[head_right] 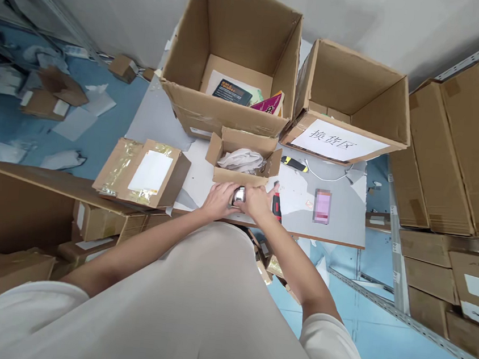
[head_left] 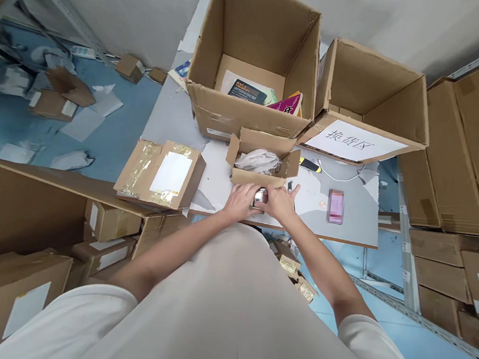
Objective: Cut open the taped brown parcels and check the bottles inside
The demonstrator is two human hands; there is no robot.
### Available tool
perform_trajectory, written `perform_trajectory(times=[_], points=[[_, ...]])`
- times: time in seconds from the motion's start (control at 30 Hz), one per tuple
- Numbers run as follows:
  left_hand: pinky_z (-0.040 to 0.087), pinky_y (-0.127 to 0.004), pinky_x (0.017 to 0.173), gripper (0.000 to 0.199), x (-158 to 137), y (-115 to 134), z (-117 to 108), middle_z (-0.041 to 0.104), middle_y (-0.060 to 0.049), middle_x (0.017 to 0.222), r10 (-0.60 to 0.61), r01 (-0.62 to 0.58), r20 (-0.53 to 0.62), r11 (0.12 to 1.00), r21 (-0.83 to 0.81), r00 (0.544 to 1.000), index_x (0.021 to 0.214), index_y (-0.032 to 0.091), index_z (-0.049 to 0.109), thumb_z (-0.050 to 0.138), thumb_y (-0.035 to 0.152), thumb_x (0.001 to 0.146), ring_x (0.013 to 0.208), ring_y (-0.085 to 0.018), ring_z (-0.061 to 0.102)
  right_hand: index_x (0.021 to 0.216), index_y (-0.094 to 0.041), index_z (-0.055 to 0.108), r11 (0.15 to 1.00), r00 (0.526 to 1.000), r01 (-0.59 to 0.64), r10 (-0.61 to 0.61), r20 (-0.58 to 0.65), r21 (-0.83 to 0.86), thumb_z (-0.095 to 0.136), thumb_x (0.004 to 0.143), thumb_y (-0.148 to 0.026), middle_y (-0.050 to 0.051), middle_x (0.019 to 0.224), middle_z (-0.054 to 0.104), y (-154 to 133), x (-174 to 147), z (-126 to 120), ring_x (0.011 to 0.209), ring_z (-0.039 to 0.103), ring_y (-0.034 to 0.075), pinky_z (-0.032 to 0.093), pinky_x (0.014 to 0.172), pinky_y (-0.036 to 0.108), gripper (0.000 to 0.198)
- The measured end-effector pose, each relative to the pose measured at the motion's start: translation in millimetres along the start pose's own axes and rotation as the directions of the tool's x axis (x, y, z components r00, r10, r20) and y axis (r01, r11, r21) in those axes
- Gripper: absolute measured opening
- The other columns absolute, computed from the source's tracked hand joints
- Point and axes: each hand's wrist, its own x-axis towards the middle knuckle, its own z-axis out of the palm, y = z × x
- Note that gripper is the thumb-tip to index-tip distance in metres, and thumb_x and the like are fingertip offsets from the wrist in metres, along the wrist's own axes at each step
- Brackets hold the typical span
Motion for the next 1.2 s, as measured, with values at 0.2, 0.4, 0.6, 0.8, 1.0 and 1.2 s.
perform_trajectory(times=[0.2, 0.4, 0.6, 0.8, 1.0, 1.2], points=[[0.034, -0.041, 0.100, 0.065, 2.5, -1.8, 2.8, 0.057, -0.013, 0.121, 0.027, -0.026, -0.046, 1.000, 0.004, 0.999, 0.124, 0.015, 0.047, 0.071, 0.040, 0.068, 0.116, -0.028, 0.051, 0.091, -0.017, 0.056, 0.999, 0.995, -0.038, 0.037, -0.097, -0.010, 0.061, 0.076, -0.044, 0.013, 0.086, 0.070, -5.6, -4.0, 5.7, 0.104, 0.054, 0.034, -0.001, 0.096, 0.077, 0.031], [0.032, -0.042, 0.099, 0.058, 2.4, 1.6, 4.3, 0.058, -0.013, 0.119, -0.020, 0.023, -0.122, 0.999, 0.027, 0.992, 0.122, 0.016, 0.049, 0.068, 0.034, 0.070, 0.113, -0.029, 0.052, 0.089, -0.020, 0.055, 0.997, 0.964, 0.062, -0.049, -0.261, 0.042, 0.059, 0.073, -0.040, 0.009, 0.085, 0.069, -5.4, -20.7, -13.2, 0.104, 0.052, 0.033, -0.001, 0.099, 0.075, 0.026], [0.026, -0.050, 0.105, 0.084, -1.3, 1.0, -0.1, 0.054, -0.019, 0.126, 0.005, -0.005, -0.138, 1.000, -0.002, 0.990, 0.125, 0.013, 0.048, 0.078, 0.053, 0.058, 0.122, -0.035, 0.046, 0.096, -0.022, 0.049, 0.930, 0.839, 0.265, -0.093, -0.536, 0.254, 0.059, 0.073, -0.036, 0.003, 0.082, 0.060, 20.6, -46.2, -79.6, 0.077, 0.055, 0.020, 0.043, 0.086, 0.042, 0.029], [0.030, -0.052, 0.106, 0.090, 0.6, 13.3, -16.2, 0.051, -0.019, 0.132, 0.023, -0.120, -0.352, 0.959, -0.256, 0.936, 0.129, 0.014, 0.046, 0.075, 0.061, 0.058, 0.126, -0.036, 0.045, 0.097, -0.024, 0.047, 0.826, 0.762, 0.371, -0.009, -0.647, 0.425, 0.059, 0.079, -0.037, -0.002, 0.080, 0.053, 39.5, -37.0, -127.7, 0.062, 0.044, 0.012, 0.040, 0.062, 0.028, 0.025], [0.044, -0.041, 0.094, 0.076, -0.7, 26.5, -35.9, 0.060, -0.015, 0.121, -0.051, -0.240, -0.354, 0.646, -0.725, 0.934, 0.125, 0.015, 0.052, 0.076, 0.053, 0.063, 0.110, -0.029, 0.057, 0.102, -0.027, 0.052, 0.531, 0.761, 0.533, 0.040, -0.647, 0.659, 0.053, 0.080, -0.065, 0.002, 0.095, 0.055, 47.1, -12.0, -141.8, 0.085, 0.055, 0.017, 0.046, 0.071, 0.031, 0.044], [0.047, -0.041, 0.092, 0.062, -13.1, 41.4, -44.4, 0.060, -0.010, 0.114, -0.077, -0.089, -0.096, 0.088, -0.992, 0.992, 0.120, 0.018, 0.050, 0.050, 0.066, 0.081, 0.104, -0.025, 0.059, 0.101, -0.032, 0.053, 0.174, 0.883, 0.454, 0.048, -0.468, 0.874, 0.059, 0.079, -0.060, 0.000, 0.101, 0.056, 49.9, 5.7, -133.0, 0.086, 0.057, 0.016, 0.052, 0.069, 0.032, 0.036]])
